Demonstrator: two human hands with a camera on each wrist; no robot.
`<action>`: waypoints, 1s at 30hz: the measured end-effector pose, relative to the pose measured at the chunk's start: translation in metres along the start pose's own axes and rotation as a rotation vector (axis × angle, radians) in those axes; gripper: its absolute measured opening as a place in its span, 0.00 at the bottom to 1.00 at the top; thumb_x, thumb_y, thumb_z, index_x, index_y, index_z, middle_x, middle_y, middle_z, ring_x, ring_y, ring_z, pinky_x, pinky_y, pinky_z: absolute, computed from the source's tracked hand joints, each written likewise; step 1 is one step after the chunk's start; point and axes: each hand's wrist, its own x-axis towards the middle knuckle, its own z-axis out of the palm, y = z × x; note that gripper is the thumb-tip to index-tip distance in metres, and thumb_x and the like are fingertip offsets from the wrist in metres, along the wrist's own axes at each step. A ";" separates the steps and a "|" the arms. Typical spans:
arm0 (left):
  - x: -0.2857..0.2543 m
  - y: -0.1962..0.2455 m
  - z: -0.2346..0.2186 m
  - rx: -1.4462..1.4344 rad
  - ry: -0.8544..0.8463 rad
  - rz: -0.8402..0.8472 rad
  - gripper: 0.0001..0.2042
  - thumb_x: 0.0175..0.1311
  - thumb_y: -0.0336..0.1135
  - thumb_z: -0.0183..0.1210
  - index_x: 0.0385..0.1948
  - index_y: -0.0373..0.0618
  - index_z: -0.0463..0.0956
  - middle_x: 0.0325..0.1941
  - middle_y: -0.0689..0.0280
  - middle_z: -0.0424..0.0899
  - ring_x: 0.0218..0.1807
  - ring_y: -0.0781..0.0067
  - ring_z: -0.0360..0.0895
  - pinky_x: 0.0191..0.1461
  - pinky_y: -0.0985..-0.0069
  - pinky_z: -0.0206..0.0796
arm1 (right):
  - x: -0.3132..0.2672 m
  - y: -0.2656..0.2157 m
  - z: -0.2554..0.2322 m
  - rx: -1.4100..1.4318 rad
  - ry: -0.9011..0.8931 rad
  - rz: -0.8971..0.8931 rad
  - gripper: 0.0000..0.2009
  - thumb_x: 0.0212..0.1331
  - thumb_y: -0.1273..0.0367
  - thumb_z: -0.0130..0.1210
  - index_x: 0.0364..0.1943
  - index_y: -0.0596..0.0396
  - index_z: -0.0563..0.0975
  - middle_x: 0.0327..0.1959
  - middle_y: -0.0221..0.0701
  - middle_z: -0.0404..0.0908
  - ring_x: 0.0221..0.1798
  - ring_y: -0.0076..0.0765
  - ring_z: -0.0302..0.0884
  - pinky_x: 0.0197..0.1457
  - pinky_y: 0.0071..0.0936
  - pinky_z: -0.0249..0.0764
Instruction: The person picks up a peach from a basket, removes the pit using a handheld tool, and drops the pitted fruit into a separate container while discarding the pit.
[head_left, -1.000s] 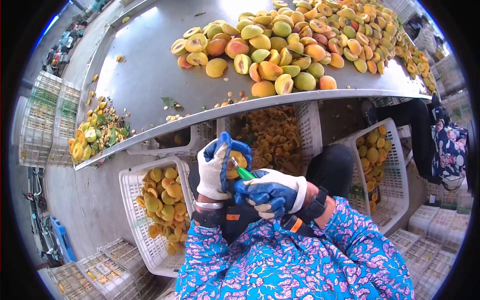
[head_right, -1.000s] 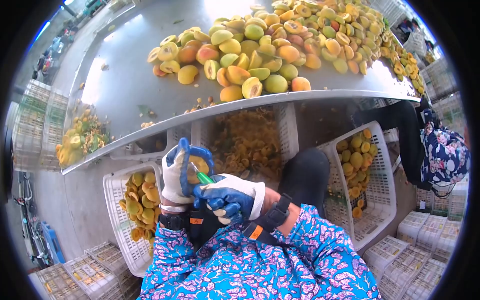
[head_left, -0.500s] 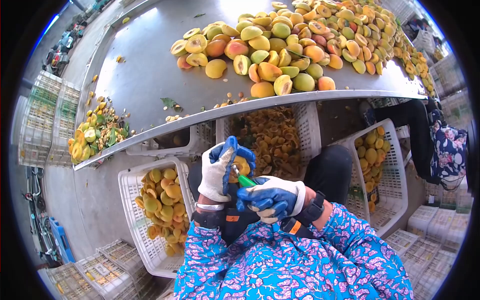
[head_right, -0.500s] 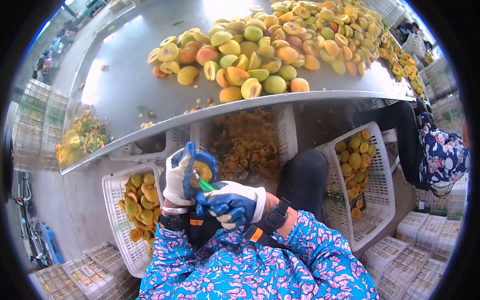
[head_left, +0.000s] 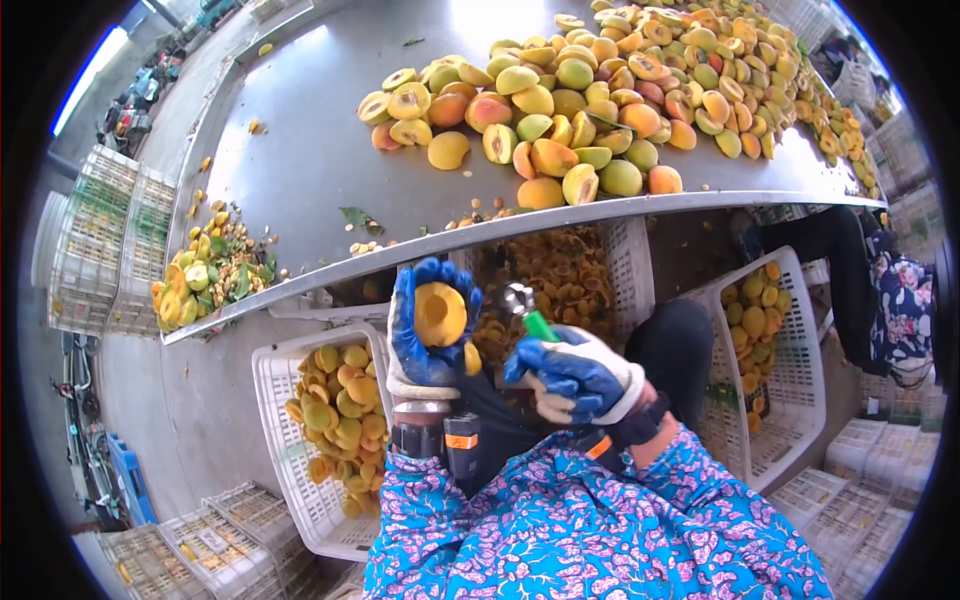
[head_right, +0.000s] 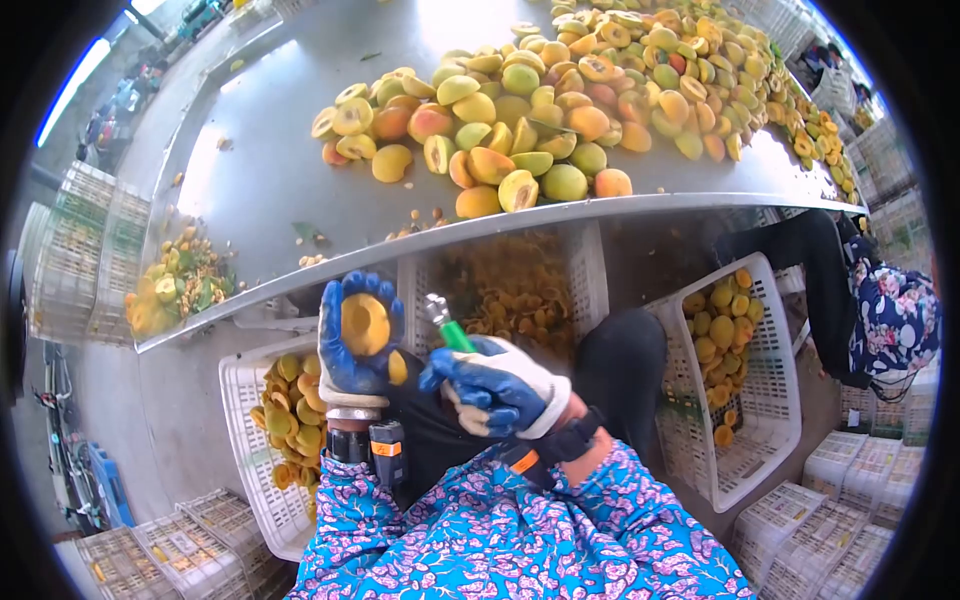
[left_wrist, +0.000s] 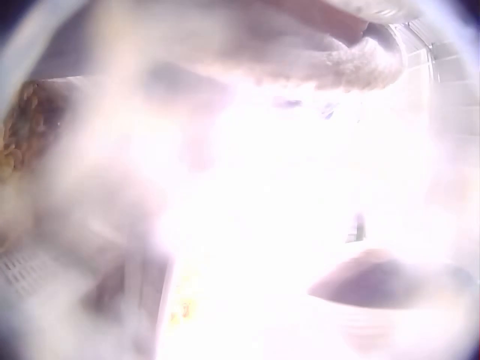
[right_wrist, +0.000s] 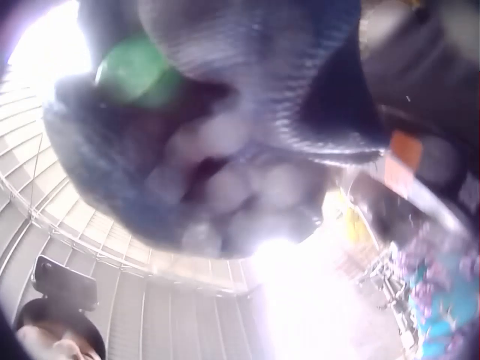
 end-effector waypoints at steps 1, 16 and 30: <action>-0.002 -0.002 -0.001 0.031 -0.022 0.044 0.14 0.68 0.43 0.50 0.47 0.45 0.75 0.48 0.62 0.79 0.52 0.66 0.76 0.52 0.66 0.73 | -0.004 -0.005 -0.004 -0.103 0.075 -0.021 0.13 0.66 0.64 0.50 0.39 0.64 0.74 0.12 0.23 0.64 0.09 0.18 0.60 0.11 0.21 0.55; -0.009 0.040 -0.044 -0.230 -0.316 -0.149 0.25 0.72 0.52 0.37 0.63 0.49 0.61 0.40 0.60 0.80 0.30 0.72 0.78 0.20 0.79 0.57 | 0.023 0.033 -0.070 -1.156 0.588 -0.160 0.15 0.53 0.60 0.59 0.34 0.58 0.77 0.33 0.46 0.80 0.38 0.54 0.78 0.41 0.40 0.73; 0.018 0.121 0.010 1.506 0.548 0.744 0.17 0.57 0.21 0.58 0.50 0.34 0.74 0.47 0.61 0.81 0.47 0.75 0.78 0.55 0.78 0.68 | 0.033 0.022 -0.085 -1.278 0.581 0.064 0.16 0.54 0.58 0.56 0.38 0.57 0.78 0.33 0.46 0.81 0.40 0.54 0.79 0.44 0.43 0.74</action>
